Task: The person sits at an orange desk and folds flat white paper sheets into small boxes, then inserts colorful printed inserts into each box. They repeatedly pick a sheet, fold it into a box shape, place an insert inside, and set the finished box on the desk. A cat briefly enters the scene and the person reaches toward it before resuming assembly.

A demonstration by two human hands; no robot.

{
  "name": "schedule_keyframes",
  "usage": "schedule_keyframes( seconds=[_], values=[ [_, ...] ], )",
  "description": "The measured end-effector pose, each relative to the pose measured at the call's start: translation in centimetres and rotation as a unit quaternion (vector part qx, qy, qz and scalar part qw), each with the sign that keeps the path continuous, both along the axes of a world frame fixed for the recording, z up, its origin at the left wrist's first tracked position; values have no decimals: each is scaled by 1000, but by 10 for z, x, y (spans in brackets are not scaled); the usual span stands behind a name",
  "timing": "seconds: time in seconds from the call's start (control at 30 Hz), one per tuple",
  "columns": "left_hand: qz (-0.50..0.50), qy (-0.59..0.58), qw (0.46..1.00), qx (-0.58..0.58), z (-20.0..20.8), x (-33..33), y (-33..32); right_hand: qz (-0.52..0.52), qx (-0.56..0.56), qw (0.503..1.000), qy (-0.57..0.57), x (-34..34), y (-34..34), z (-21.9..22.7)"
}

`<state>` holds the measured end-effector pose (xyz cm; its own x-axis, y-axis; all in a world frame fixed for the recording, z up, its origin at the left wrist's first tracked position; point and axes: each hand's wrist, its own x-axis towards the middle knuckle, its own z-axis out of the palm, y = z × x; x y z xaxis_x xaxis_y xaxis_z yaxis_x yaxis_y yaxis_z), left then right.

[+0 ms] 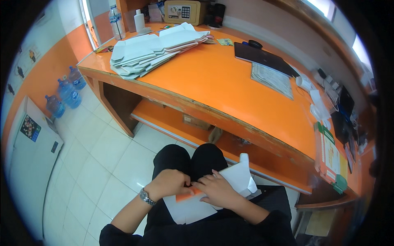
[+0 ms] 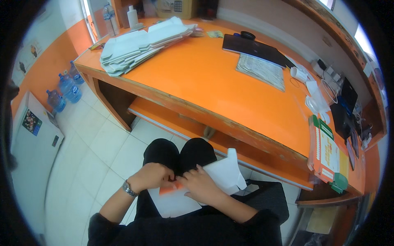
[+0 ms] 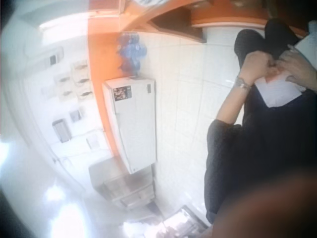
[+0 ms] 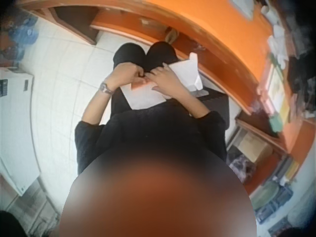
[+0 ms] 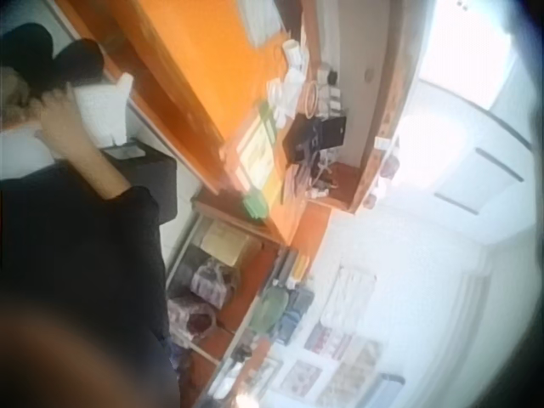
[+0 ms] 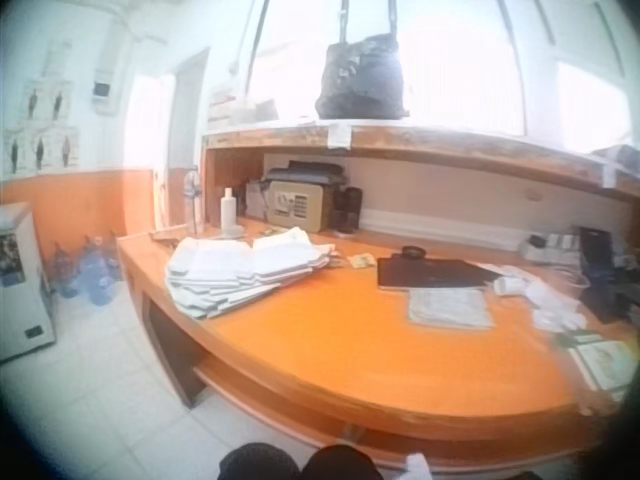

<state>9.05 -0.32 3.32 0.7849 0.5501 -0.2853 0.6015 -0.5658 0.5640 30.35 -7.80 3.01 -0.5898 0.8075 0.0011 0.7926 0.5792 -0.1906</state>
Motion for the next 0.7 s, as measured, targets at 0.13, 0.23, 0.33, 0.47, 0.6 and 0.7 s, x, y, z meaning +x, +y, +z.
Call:
schedule_keyframes(
  seconds=[0.13,0.23,0.33,0.47,0.6,0.7],
  values=[
    [80,28,995,58,3,-37,-3,-3,-117,993,-3,-3,19,-34],
    [116,-65,987,88,-19,-52,-29,2,-53,997,55,3,17,-49],
    [198,-95,968,122,-48,-50,-60,21,-17,996,82,2,13,-58],
    [207,-137,944,218,-65,-47,-98,5,-16,995,95,-1,11,-63],
    [190,-93,939,273,-60,-48,-120,15,-21,996,87,-3,17,-63],
    [206,-112,941,245,-57,-52,-117,65,-4,994,89,-11,35,-55]
  ],
)
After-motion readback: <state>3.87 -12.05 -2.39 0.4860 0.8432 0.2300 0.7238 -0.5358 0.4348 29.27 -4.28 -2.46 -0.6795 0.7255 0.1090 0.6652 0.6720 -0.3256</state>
